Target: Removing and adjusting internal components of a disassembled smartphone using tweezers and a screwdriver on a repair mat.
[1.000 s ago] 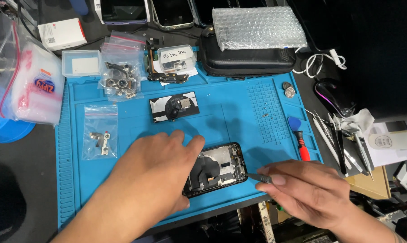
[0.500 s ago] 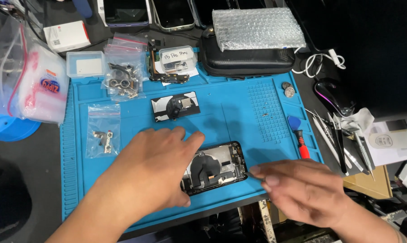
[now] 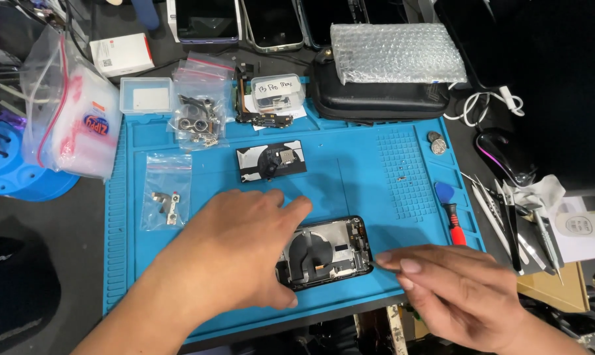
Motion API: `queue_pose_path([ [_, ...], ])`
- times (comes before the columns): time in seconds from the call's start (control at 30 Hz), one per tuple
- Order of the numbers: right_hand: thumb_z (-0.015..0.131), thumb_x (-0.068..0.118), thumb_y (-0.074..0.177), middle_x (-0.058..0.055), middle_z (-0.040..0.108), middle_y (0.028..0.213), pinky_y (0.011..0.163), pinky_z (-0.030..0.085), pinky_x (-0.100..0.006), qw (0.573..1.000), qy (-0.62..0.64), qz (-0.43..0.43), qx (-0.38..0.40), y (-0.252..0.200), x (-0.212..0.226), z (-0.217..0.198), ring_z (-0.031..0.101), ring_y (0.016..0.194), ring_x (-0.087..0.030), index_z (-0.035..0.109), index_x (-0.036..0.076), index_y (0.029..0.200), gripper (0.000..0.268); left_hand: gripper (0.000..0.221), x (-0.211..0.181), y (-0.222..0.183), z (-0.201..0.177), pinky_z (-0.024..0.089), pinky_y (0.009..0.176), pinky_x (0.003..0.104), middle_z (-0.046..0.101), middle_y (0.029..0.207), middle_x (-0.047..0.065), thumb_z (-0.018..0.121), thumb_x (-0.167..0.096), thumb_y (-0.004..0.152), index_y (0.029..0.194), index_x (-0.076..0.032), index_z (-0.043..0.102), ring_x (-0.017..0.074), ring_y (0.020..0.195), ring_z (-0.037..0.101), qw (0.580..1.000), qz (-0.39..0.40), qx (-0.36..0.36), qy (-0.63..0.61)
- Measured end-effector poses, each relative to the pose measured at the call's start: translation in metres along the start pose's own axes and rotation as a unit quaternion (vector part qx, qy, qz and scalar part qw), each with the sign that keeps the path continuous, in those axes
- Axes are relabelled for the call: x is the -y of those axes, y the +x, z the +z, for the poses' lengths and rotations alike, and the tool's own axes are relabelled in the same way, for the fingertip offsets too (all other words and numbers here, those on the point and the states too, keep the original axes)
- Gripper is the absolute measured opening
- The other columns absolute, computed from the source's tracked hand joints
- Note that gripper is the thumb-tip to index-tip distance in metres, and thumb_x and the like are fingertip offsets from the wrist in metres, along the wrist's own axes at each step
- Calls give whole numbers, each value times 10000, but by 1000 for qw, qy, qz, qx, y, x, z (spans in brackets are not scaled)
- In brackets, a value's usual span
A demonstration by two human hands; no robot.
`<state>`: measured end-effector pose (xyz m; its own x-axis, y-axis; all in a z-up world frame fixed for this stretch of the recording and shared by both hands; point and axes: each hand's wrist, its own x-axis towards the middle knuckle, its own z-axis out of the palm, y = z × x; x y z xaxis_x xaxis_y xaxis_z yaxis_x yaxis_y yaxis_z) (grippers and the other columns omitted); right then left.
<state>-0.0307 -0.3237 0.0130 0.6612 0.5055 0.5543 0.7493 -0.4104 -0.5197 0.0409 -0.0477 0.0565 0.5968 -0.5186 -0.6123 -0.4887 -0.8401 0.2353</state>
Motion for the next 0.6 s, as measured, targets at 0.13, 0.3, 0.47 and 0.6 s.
queue_pose_path([
  [0.13, 662, 42, 931, -157, 793, 977, 801, 784, -316, 999, -22, -22, -24, -5, -6, 2, 879, 915, -271, 603, -16, 1199, 280, 793, 2, 1, 2, 533, 650, 488, 591, 980, 29, 916, -651, 699, 1206, -205, 500, 294, 807, 637, 1000, 0, -10, -7],
  [0.3, 702, 42, 910, -110, 781, 1006, 792, 781, -306, 999, -29, 1, -23, -6, -1, 6, 877, 934, -258, 608, -19, 1200, 311, 755, 4, 0, 3, 503, 626, 455, 597, 902, 0, 920, -653, 663, 1131, -219, 517, 257, 764, 615, 999, 0, -27, -27],
  [0.47, 697, 32, 919, -129, 790, 1013, 859, 787, -341, 999, -15, -28, 2, -4, -4, 0, 870, 964, -279, 606, 21, 1224, 319, 772, 4, 0, 1, 506, 623, 447, 596, 903, 1, 924, -664, 679, 1156, -214, 518, 247, 767, 615, 999, 5, -19, -32],
  [0.6, 681, 33, 926, -169, 784, 1002, 833, 786, -339, 998, -26, -54, -2, 0, -6, -3, 871, 933, -300, 611, -8, 1212, 297, 659, 8, 7, 6, 509, 652, 489, 598, 940, 23, 817, -618, 796, 1249, -217, 554, 291, 792, 635, 995, 28, -71, -68],
])
